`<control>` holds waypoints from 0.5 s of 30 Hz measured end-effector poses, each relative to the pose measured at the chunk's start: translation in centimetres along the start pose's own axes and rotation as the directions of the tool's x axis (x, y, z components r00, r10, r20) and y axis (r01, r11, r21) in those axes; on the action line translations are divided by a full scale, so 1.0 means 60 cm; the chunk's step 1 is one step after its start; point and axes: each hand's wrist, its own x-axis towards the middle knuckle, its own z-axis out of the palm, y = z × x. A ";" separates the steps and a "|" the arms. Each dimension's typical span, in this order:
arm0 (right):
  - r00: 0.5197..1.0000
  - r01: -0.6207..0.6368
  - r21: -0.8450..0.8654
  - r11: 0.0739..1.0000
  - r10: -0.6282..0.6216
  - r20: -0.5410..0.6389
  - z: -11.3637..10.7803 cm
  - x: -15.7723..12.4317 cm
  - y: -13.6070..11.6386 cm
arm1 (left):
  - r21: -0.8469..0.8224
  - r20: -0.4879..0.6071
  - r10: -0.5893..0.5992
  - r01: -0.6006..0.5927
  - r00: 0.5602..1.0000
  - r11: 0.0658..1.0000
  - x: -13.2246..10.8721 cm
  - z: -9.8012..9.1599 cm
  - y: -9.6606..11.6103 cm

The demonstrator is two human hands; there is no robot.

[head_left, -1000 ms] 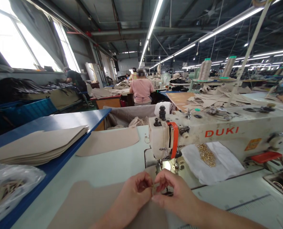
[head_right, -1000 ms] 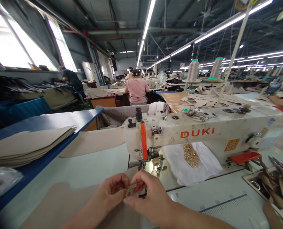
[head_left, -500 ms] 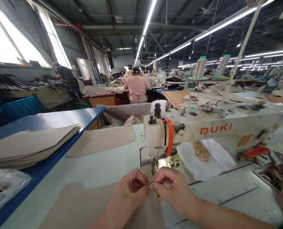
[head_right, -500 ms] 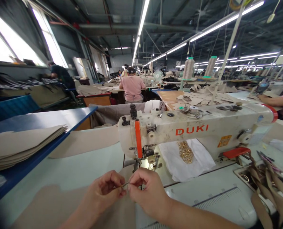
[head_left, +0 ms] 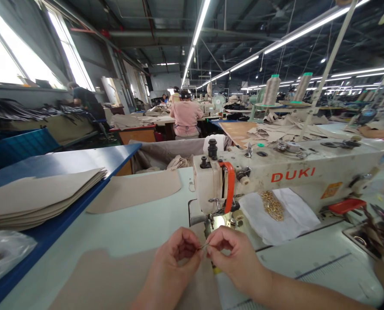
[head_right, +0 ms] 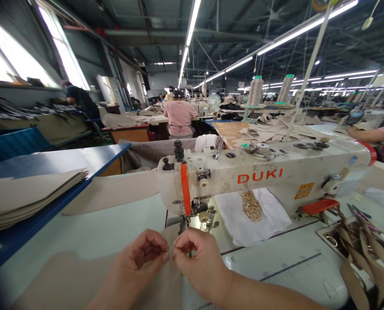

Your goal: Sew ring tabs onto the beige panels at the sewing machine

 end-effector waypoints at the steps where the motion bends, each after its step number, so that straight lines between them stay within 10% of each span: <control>1: 1.000 -0.016 0.021 1.000 0.016 0.008 -0.001 0.000 -0.001 | 0.040 -0.011 0.022 -0.022 1.000 0.999 -0.002 -0.001 0.002; 15: 0.993 -0.056 -0.049 0.997 0.061 0.101 -0.015 0.002 -0.005 | 0.250 -0.021 0.220 -0.208 0.975 0.946 -0.013 -0.002 0.008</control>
